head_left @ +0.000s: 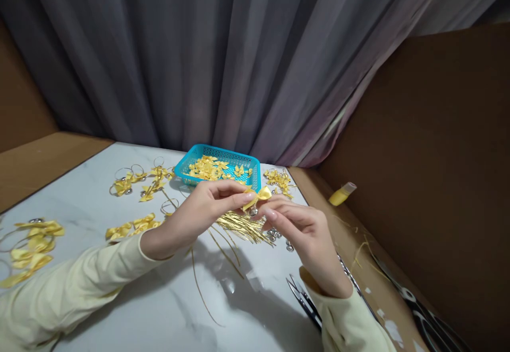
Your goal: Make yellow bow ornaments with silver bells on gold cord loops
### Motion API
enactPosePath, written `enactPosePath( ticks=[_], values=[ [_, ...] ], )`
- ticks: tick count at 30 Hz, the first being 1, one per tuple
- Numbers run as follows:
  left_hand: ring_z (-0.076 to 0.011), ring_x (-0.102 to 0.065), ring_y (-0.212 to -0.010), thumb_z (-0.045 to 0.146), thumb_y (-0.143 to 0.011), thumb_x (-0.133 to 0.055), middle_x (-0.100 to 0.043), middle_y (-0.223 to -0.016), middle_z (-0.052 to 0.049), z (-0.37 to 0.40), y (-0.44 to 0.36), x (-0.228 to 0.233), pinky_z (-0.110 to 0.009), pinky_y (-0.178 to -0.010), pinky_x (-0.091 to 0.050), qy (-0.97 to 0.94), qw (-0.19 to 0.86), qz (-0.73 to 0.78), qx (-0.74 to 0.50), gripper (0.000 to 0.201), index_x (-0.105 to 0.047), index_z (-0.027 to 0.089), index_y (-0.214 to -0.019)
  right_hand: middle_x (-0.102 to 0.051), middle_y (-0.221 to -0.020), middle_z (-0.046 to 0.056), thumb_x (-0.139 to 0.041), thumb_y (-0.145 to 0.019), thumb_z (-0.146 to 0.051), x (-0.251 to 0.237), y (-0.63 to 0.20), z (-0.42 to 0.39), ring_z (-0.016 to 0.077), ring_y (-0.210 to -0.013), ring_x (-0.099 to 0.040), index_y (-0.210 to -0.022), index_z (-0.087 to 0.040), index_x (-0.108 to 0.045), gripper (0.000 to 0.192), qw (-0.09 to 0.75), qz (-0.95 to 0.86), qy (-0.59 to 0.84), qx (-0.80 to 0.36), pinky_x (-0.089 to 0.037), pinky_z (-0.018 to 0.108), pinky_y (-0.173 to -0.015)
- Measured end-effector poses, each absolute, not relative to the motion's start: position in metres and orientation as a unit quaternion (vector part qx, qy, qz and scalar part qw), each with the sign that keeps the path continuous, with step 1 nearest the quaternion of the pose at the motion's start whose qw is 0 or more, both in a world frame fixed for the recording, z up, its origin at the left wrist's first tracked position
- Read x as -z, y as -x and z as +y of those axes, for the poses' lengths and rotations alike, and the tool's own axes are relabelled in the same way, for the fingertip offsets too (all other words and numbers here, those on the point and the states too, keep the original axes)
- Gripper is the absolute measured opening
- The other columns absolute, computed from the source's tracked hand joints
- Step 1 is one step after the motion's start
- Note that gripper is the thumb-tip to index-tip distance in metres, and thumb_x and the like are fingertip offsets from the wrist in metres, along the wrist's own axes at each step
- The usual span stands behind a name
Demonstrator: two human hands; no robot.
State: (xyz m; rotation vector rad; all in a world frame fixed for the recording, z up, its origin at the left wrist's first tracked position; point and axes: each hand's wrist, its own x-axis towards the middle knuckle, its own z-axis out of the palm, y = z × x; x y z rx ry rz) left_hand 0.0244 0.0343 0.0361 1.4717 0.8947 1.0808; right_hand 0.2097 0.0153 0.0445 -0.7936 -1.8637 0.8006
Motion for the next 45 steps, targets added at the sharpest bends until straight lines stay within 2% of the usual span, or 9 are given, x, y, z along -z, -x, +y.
enactPosePath(
  ticks=[6,10,15,18,22,31,39,45],
  values=[
    [-0.0098,-0.056,-0.072,0.035,-0.081,-0.067,-0.063,-0.075,0.002,0.035,-0.025,-0.037,-0.02,-0.069,-0.043,-0.603,0.547,0.37,-0.446,0.017,-0.071,0.019,-0.078,-0.061,-0.077,0.006,-0.054,-0.086,-0.009,-0.039,-0.208,0.014,0.0131,-0.07,-0.057,-0.065,-0.014,-0.061,0.022,0.487,-0.791,0.329,-0.169,-0.046,0.03,-0.064],
    [-0.0096,-0.055,-0.071,0.034,-0.081,-0.066,-0.063,-0.073,0.002,0.034,-0.026,-0.037,-0.02,-0.067,-0.044,-0.6,0.549,0.365,-0.453,0.017,-0.07,0.018,-0.076,-0.054,-0.081,0.007,-0.054,-0.081,-0.002,-0.035,-0.207,0.012,0.0142,-0.073,-0.054,-0.065,-0.014,-0.056,0.02,0.497,-0.817,0.288,-0.061,-0.045,0.031,-0.063],
    [-0.0102,-0.058,-0.072,0.031,-0.08,-0.067,-0.066,-0.078,0.001,0.035,-0.028,-0.038,-0.019,-0.067,-0.046,-0.595,0.553,0.36,-0.459,0.013,-0.071,0.019,-0.079,-0.055,-0.086,0.009,-0.054,-0.078,0.002,-0.033,-0.205,0.009,0.0178,-0.077,-0.053,-0.071,-0.016,-0.053,0.019,0.472,-0.849,0.235,0.044,-0.046,0.034,-0.062],
    [-0.0108,-0.059,-0.074,0.031,-0.08,-0.067,-0.067,-0.08,0.001,0.034,-0.029,-0.039,-0.019,-0.067,-0.047,-0.598,0.547,0.361,-0.463,0.013,-0.071,0.018,-0.079,-0.058,-0.089,0.011,-0.055,-0.078,0.002,-0.03,-0.204,0.01,0.0194,-0.079,-0.053,-0.073,-0.015,-0.052,0.018,0.449,-0.861,0.231,0.067,-0.046,0.035,-0.063],
    [-0.0113,-0.06,-0.074,0.028,-0.081,-0.066,-0.068,-0.077,0.001,0.031,-0.03,-0.041,-0.018,-0.068,-0.048,-0.604,0.537,0.36,-0.465,0.012,-0.071,0.018,-0.077,-0.059,-0.083,0.011,-0.054,-0.081,0.0,-0.027,-0.203,0.011,0.0191,-0.076,-0.052,-0.073,-0.013,-0.053,0.015,0.406,-0.873,0.261,0.067,-0.045,0.035,-0.063],
    [-0.0099,-0.062,-0.075,0.021,-0.079,-0.067,-0.069,-0.077,0.002,0.028,-0.032,-0.039,-0.016,-0.068,-0.048,-0.624,0.486,0.363,-0.492,0.006,-0.07,0.018,-0.076,-0.061,-0.078,0.007,-0.052,-0.087,-0.008,-0.031,-0.201,0.011,0.0171,-0.074,-0.05,-0.073,-0.015,-0.055,0.016,0.385,-0.868,0.304,0.078,-0.04,0.034,-0.068],
    [-0.0144,-0.062,-0.079,0.027,-0.08,-0.066,-0.069,-0.08,-0.001,0.028,-0.032,-0.039,-0.022,-0.07,-0.049,-0.631,0.468,0.381,-0.488,0.011,-0.069,0.016,-0.079,-0.064,-0.082,0.009,-0.054,-0.085,-0.006,-0.034,-0.2,0.007,0.0205,-0.081,-0.052,-0.075,-0.015,-0.055,0.012,0.364,-0.869,0.29,0.17,-0.039,0.036,-0.07],
    [-0.0166,-0.063,-0.079,0.029,-0.077,-0.067,-0.07,-0.081,-0.002,0.028,-0.033,-0.039,-0.025,-0.071,-0.05,-0.62,0.484,0.38,-0.487,0.013,-0.069,0.016,-0.079,-0.066,-0.081,0.007,-0.053,-0.086,-0.007,-0.034,-0.2,0.008,0.0198,-0.079,-0.051,-0.076,-0.015,-0.055,0.013,0.343,-0.875,0.291,0.18,-0.038,0.038,-0.073]
  ],
)
